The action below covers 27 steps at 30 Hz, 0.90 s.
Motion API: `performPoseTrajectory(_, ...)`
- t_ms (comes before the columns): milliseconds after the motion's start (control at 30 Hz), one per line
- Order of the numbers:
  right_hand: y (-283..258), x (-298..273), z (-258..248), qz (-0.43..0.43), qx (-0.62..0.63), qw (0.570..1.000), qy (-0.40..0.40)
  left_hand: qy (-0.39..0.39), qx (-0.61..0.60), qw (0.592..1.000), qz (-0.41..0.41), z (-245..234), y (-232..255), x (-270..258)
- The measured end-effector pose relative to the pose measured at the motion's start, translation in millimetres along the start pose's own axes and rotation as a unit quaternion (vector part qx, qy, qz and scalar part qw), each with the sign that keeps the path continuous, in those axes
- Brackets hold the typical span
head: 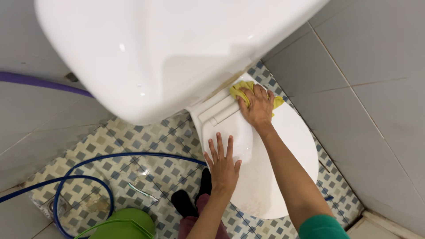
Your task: The person uses a yellow cloth to wipe the toilet tank, seat, and lid in a bathroom. The person moves around the toilet to reach different surfaces and continues wiping until the end of the clip.
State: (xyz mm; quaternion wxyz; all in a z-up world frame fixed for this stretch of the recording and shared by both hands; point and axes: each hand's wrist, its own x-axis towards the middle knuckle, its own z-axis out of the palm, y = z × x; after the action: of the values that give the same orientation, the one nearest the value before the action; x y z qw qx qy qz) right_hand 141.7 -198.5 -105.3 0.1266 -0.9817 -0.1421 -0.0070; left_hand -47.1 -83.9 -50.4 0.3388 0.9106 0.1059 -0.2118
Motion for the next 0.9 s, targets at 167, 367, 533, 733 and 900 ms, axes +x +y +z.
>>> performPoseTrajectory(167,45.8,3.3,16.4,0.115,0.02,0.991,0.066,-0.045,0.028,0.999,0.0,7.2,8.9,4.5)
performPoseTrajectory(367,115.5,-42.1,-14.7,0.363,0.117,0.923,0.053,-0.001,0.01,1.0,0.026,20.6,7.7,-1.5)
performPoseTrajectory(533,112.2,-92.8,-91.7,0.375,0.579,0.714,0.118,0.033,-0.117,0.992,0.045,15.2,17.8,-13.6)
performPoseTrajectory(733,27.4,-147.9,-146.0,0.388,0.783,0.486,-0.001,-0.116,-0.458,0.881,-0.013,-2.7,42.3,-11.9)
performPoseTrajectory(900,-20.4,-163.9,-144.7,0.382,0.764,0.517,-0.059,-0.157,-0.624,0.765,0.023,-22.0,34.2,-16.2)
